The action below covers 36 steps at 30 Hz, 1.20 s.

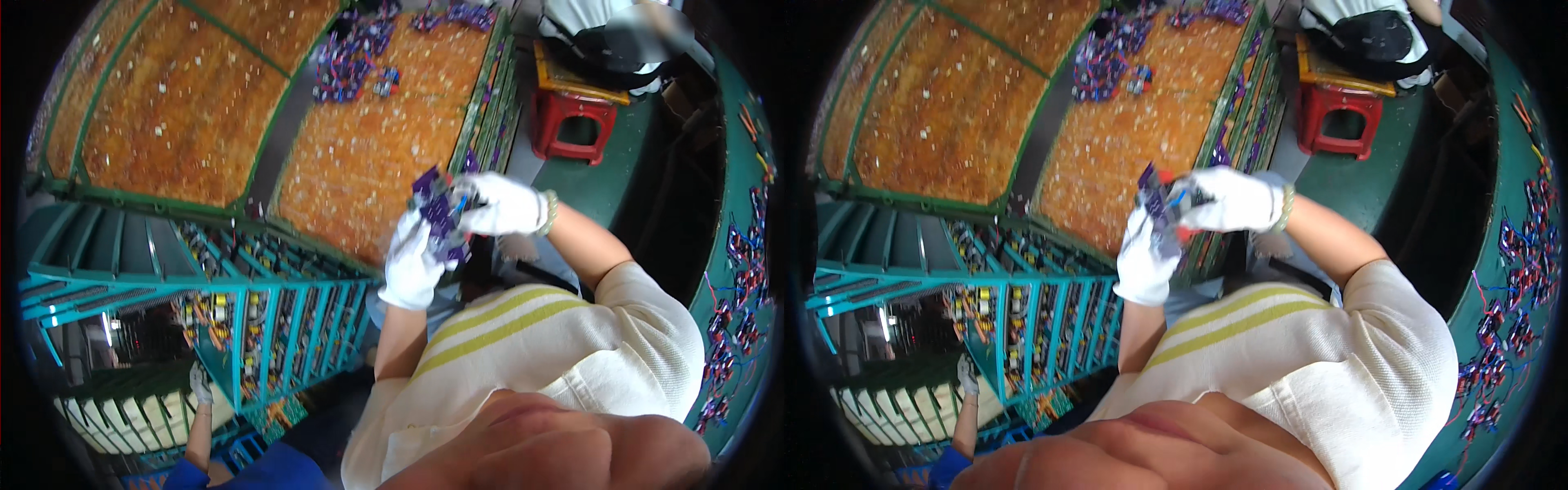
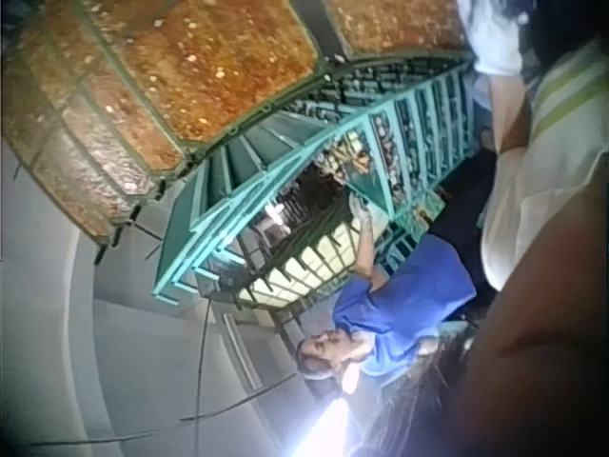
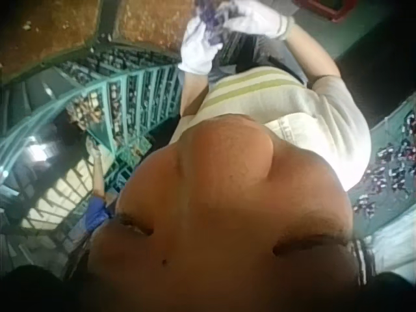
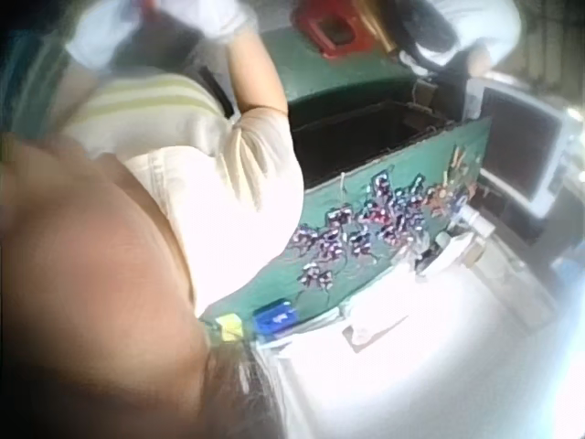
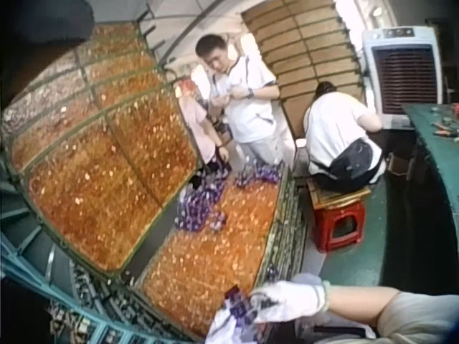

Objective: The person assembles small electronic components by hand, connecting wires to purple circuit boards and placing them into a green rack. The person handles multiple units sequentially, picking up components from a table and inserting them into slots within the rack.

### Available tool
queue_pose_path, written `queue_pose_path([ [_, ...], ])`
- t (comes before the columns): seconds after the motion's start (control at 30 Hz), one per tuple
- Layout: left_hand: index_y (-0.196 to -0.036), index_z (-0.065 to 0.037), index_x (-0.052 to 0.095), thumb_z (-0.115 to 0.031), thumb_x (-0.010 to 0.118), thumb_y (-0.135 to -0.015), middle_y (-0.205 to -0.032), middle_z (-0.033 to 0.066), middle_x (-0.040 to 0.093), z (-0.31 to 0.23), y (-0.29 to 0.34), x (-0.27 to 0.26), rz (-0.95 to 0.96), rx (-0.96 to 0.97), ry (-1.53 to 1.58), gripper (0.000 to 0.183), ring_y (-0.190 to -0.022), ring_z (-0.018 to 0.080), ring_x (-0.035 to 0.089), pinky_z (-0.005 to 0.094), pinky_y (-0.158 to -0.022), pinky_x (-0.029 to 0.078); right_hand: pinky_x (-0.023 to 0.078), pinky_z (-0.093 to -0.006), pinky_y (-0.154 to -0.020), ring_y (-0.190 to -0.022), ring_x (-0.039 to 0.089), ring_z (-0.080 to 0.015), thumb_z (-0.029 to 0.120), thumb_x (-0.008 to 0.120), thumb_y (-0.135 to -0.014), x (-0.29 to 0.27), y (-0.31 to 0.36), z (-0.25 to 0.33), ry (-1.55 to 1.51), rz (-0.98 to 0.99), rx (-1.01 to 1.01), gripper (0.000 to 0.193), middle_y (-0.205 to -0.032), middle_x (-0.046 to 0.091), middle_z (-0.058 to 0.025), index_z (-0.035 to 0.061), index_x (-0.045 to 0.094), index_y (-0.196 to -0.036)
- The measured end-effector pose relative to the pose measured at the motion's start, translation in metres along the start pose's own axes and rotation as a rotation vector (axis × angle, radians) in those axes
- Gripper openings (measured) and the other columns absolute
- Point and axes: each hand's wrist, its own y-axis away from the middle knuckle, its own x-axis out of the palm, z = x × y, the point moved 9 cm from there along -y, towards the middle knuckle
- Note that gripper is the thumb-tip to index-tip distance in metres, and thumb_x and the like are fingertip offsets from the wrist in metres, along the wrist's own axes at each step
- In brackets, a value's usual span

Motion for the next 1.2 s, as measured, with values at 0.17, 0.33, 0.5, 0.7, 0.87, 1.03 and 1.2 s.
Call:
queue_pose_path([
  [0.17,-0.128,0.001,0.047,-0.015,0.056,-0.094,-0.112,0.0149,0.055,0.022,0.003,0.019,-0.275,-0.560,1.546,0.039,-0.071,0.0105,0.050,0.0241,-0.053,0.044,0.036,-0.0252,-0.042,-0.043,0.043,-0.0083,0.020,0.058,-0.097,0.041,-0.001,-0.009,-0.956,-0.094,0.089,0.046,-0.065,0.052,0.0018,0.0103,0.045,-0.140],
  [0.33,-0.126,0.004,0.046,-0.006,0.062,-0.089,-0.112,0.0165,0.055,0.025,-0.001,0.022,-0.270,-0.529,1.823,0.042,-0.072,0.0118,0.054,0.0231,-0.062,0.051,0.040,-0.0259,-0.051,-0.059,0.051,-0.0065,0.024,0.059,-0.097,0.020,0.012,-0.019,-0.633,-0.022,-0.030,0.040,-0.074,0.055,0.0052,0.0067,0.053,-0.133],
  [0.5,-0.118,0.003,0.054,-0.010,0.059,-0.091,-0.110,0.0149,0.058,0.027,-0.009,0.031,-0.310,-0.609,1.882,0.030,-0.072,0.0123,0.054,0.0237,-0.061,0.048,0.050,-0.0357,-0.063,-0.074,0.063,-0.0262,0.030,0.059,-0.095,-0.020,0.053,0.017,0.529,-0.188,-0.246,0.027,-0.083,0.061,-0.0124,0.0071,0.059,-0.110],
  [0.7,-0.133,0.003,0.041,-0.005,0.062,-0.086,-0.106,0.0136,0.057,0.020,-0.020,0.073,-0.175,-0.672,2.074,0.052,-0.069,0.0127,0.053,0.0239,-0.063,0.051,0.046,-0.0389,-0.053,-0.060,0.058,-0.0288,0.044,0.063,-0.087,-0.065,0.095,0.077,1.061,-0.630,-0.146,0.034,-0.065,0.054,-0.0082,0.0106,0.061,-0.079],
  [0.87,-0.145,0.003,0.030,-0.011,0.046,-0.097,-0.131,0.0149,0.054,0.032,-0.025,0.097,-0.021,-0.795,1.890,0.052,-0.108,0.0216,0.060,0.0359,-0.081,0.055,0.049,-0.0364,-0.064,-0.071,0.065,-0.0231,0.031,0.062,-0.093,-0.090,0.128,0.077,0.288,-0.648,-0.185,0.031,-0.077,0.064,-0.0137,0.0014,0.064,-0.085],
  [1.03,-0.132,0.003,0.049,-0.022,0.055,-0.096,-0.128,0.0168,0.054,0.106,0.021,0.087,0.080,-0.831,0.446,0.044,-0.114,0.0313,0.055,0.0407,-0.102,0.042,0.050,-0.0311,-0.068,-0.076,0.060,-0.0145,0.030,0.056,-0.095,-0.183,0.204,0.068,0.166,-1.029,0.049,0.032,-0.081,0.066,-0.0076,0.0000,0.067,-0.096],
  [1.2,-0.136,-0.002,0.047,-0.050,0.067,-0.082,-0.139,0.0186,0.044,0.072,0.030,0.063,0.293,-0.218,-1.208,0.075,-0.139,0.0412,0.025,0.0582,-0.110,0.022,0.045,-0.0291,-0.072,-0.076,0.053,-0.0140,0.045,0.058,-0.091,-0.247,0.328,0.071,0.054,-1.426,0.378,0.044,-0.088,0.063,-0.0034,0.0036,0.068,-0.103],
])
